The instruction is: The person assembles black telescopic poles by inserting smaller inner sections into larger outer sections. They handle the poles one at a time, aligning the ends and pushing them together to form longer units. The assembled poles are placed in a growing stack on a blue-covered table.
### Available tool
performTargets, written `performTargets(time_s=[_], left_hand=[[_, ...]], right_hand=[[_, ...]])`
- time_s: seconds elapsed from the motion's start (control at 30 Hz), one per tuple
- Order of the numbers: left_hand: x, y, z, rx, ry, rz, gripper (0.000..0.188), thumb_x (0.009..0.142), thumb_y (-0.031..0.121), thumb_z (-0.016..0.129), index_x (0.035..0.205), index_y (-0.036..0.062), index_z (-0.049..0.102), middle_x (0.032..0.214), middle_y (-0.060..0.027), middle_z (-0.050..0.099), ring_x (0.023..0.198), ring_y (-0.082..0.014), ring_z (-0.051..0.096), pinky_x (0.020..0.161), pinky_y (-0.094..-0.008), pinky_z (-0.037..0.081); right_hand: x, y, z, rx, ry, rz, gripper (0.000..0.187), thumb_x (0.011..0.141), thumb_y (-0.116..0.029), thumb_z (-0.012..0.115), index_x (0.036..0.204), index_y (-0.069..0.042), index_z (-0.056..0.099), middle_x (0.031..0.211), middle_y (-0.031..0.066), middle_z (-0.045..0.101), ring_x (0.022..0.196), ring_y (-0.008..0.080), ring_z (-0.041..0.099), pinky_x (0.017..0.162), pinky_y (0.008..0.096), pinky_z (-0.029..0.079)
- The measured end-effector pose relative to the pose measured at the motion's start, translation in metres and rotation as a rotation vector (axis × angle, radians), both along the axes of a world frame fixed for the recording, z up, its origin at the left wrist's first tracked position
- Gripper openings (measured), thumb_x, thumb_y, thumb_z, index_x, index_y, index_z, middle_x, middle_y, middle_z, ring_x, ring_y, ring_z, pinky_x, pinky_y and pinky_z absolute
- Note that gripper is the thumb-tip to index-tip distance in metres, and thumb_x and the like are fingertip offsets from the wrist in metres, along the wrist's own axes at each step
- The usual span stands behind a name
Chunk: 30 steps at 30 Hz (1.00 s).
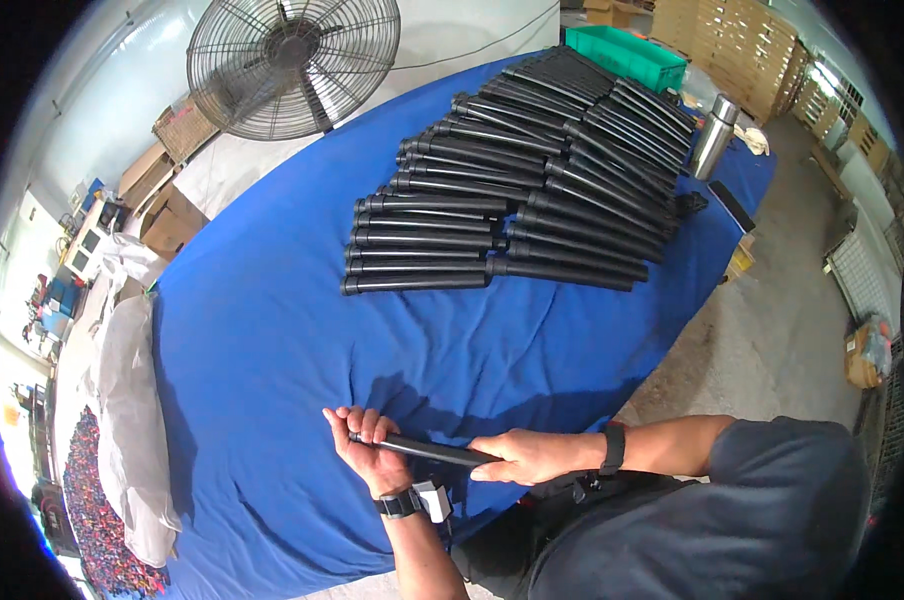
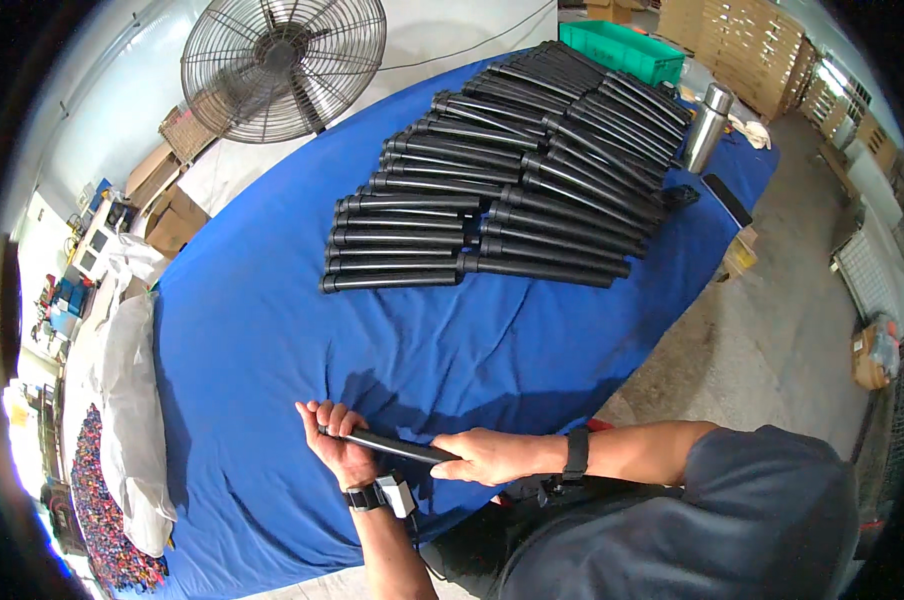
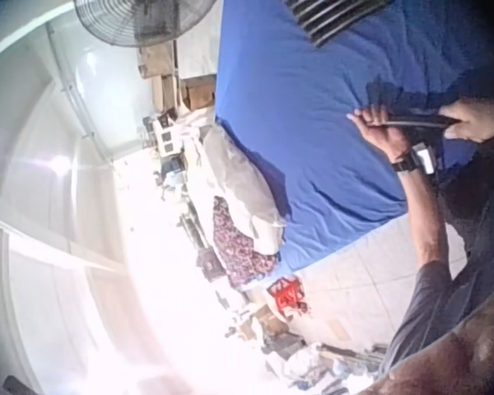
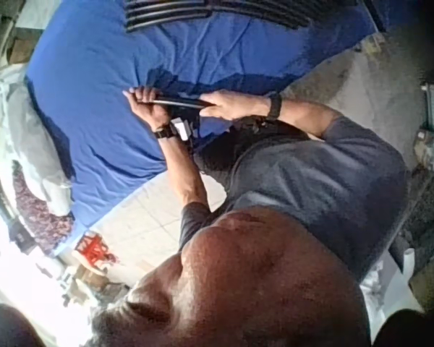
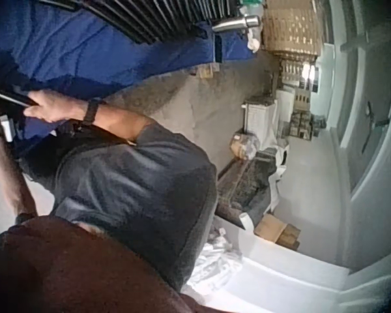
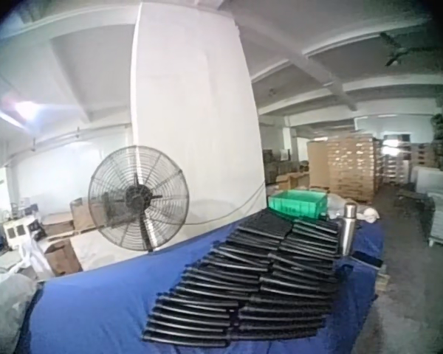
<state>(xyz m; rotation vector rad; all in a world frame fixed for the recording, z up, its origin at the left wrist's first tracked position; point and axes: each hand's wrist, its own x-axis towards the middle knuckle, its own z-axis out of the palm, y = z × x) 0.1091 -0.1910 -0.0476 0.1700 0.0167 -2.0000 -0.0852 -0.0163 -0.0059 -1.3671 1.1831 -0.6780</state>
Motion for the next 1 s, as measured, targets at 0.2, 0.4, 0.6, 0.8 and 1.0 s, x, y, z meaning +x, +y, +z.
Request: performTargets(time_s=[0.2,0.4,0.6,0.8,1.0], left_hand=[[-0.018,0.015,0.036,-0.063,-0.447,0.184,0.041,0.104,0.045,0.058,0.096,0.0059,0.068,0.068,-0.0013,0.049,0.059,-0.0137,0.045,0.057,-0.0277,0.043],[-0.023,0.017,0.035,-0.43,-1.178,0.082,0.027,0.101,0.03,0.063,0.092,0.0037,0.065,0.076,-0.0024,0.061,0.055,-0.0077,0.049,0.046,-0.0219,0.035],[-0.027,0.02,0.047,-0.483,-1.069,-0.064,0.017,0.092,0.021,0.063,0.084,0.0068,0.062,0.08,0.001,0.055,0.073,-0.0094,0.048,0.064,-0.0258,0.038],[-0.006,0.017,0.031,-0.481,-1.22,-0.127,0.016,0.092,0.023,0.069,0.086,0.0082,0.066,0.071,0.0037,0.057,0.057,-0.0057,0.047,0.049,-0.0229,0.033],[-0.009,0.011,0.022,-0.411,-0.879,-0.165,0.017,0.096,0.018,0.067,0.084,0.0075,0.061,0.066,0.002,0.056,0.048,-0.0041,0.04,0.042,-0.0218,0.026]], right_hand=[[-0.016,-0.002,0.012,-0.163,0.187,-0.075,0.041,0.101,-0.037,0.065,0.118,-0.001,0.06,0.074,0.0179,0.061,0.063,0.027,0.061,0.06,0.0424,0.045],[-0.037,0.0,0.022,-0.378,0.252,-0.171,0.037,0.097,-0.03,0.07,0.11,0.002,0.058,0.076,0.0197,0.064,0.061,0.0335,0.064,0.055,0.0444,0.045],[-0.047,0.01,0.035,0.814,-0.979,-0.059,0.04,0.108,-0.031,0.053,0.132,0.001,0.057,0.083,0.005,0.06,0.045,0.0057,0.044,0.037,0.0208,0.035],[-0.017,0.009,0.022,-0.303,0.434,-0.078,0.031,0.097,-0.02,0.069,0.118,0.0,0.059,0.075,0.0027,0.061,0.05,0.0102,0.056,0.042,0.0238,0.042],[-0.034,0.008,0.019,0.827,-1.124,-0.037,0.046,0.108,-0.028,0.052,0.136,0.007,0.05,0.079,0.0087,0.06,0.048,0.0079,0.052,0.036,0.0213,0.038]])
